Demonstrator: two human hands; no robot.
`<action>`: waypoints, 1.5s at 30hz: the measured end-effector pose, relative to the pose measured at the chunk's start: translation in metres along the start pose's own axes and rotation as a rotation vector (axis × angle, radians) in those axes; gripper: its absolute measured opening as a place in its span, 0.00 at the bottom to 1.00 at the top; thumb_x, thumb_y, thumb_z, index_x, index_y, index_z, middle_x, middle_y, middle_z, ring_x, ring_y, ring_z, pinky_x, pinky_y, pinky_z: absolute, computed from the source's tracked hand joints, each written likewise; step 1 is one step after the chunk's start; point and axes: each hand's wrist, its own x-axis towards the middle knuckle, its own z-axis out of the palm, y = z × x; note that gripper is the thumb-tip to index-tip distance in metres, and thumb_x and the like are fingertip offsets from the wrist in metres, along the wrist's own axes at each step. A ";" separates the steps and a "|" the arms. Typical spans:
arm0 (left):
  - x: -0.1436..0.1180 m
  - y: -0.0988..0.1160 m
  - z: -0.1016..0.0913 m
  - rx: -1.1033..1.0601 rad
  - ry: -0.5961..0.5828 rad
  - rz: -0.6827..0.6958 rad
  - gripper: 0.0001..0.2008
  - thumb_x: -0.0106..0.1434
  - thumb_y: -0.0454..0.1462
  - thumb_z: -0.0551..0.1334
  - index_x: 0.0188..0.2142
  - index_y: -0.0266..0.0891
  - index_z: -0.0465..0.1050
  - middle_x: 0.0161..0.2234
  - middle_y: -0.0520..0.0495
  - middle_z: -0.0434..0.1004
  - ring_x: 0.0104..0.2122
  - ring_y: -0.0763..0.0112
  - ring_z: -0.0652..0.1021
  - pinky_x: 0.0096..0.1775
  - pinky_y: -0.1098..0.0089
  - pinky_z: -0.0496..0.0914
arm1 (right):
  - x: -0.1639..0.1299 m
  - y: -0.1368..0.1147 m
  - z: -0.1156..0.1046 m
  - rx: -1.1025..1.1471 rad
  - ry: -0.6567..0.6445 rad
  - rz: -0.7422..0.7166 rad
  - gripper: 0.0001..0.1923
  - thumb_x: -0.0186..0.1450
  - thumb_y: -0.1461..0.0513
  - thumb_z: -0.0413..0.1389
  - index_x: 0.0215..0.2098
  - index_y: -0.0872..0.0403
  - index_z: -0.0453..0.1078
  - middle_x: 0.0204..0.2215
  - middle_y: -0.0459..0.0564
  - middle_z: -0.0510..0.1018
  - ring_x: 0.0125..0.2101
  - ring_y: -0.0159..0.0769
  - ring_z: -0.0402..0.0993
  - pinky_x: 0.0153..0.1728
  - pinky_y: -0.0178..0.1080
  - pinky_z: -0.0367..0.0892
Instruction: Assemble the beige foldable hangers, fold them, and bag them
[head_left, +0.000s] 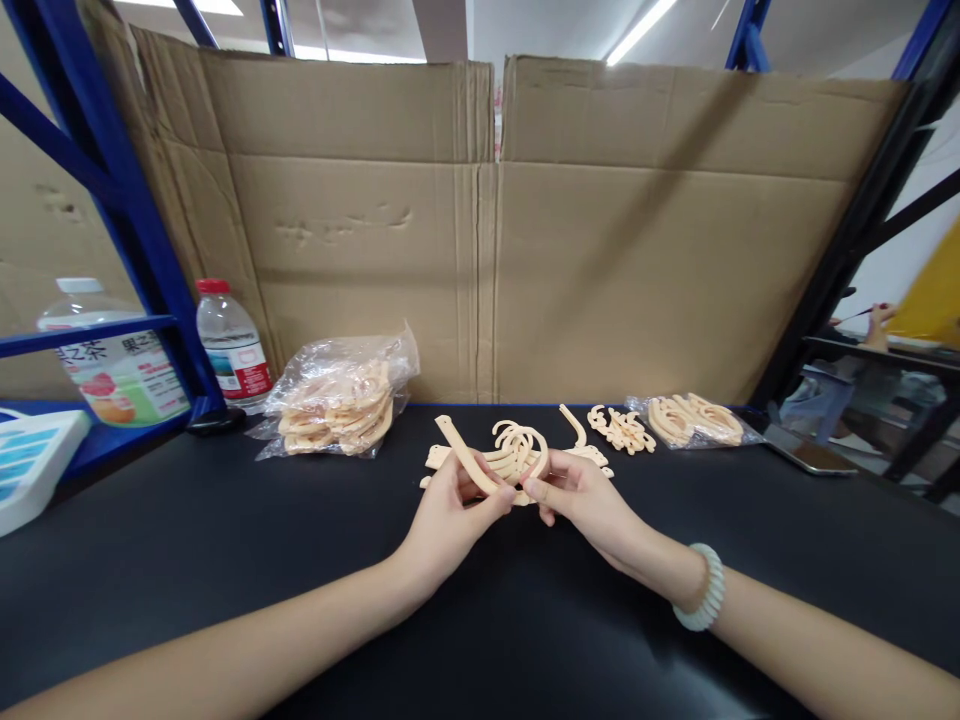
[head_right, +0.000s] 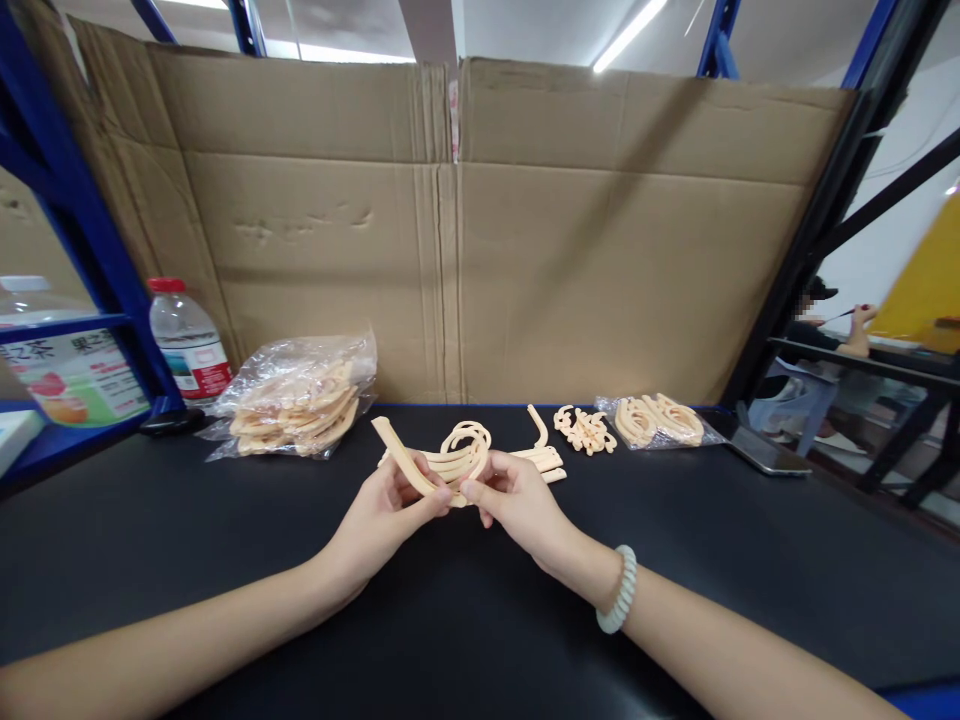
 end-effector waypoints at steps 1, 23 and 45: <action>0.000 0.000 0.000 0.002 -0.018 -0.008 0.19 0.51 0.39 0.70 0.36 0.39 0.62 0.34 0.49 0.76 0.37 0.65 0.79 0.42 0.64 0.72 | -0.001 0.000 0.001 0.012 -0.016 0.005 0.17 0.54 0.50 0.64 0.27 0.55 0.68 0.26 0.46 0.72 0.22 0.28 0.63 0.21 0.33 0.60; 0.002 0.004 0.001 -0.118 0.076 -0.136 0.17 0.47 0.37 0.73 0.31 0.36 0.67 0.26 0.52 0.76 0.29 0.70 0.80 0.39 0.68 0.74 | 0.056 0.014 -0.120 -1.301 -0.073 -0.305 0.14 0.58 0.76 0.51 0.29 0.54 0.74 0.35 0.52 0.71 0.40 0.39 0.66 0.42 0.41 0.63; 0.002 0.000 -0.001 -0.216 0.088 -0.103 0.23 0.46 0.37 0.74 0.37 0.37 0.63 0.29 0.52 0.78 0.29 0.73 0.78 0.38 0.69 0.72 | 0.008 -0.028 -0.028 0.292 0.186 0.011 0.17 0.56 0.53 0.62 0.36 0.54 0.66 0.26 0.50 0.79 0.29 0.35 0.74 0.36 0.40 0.67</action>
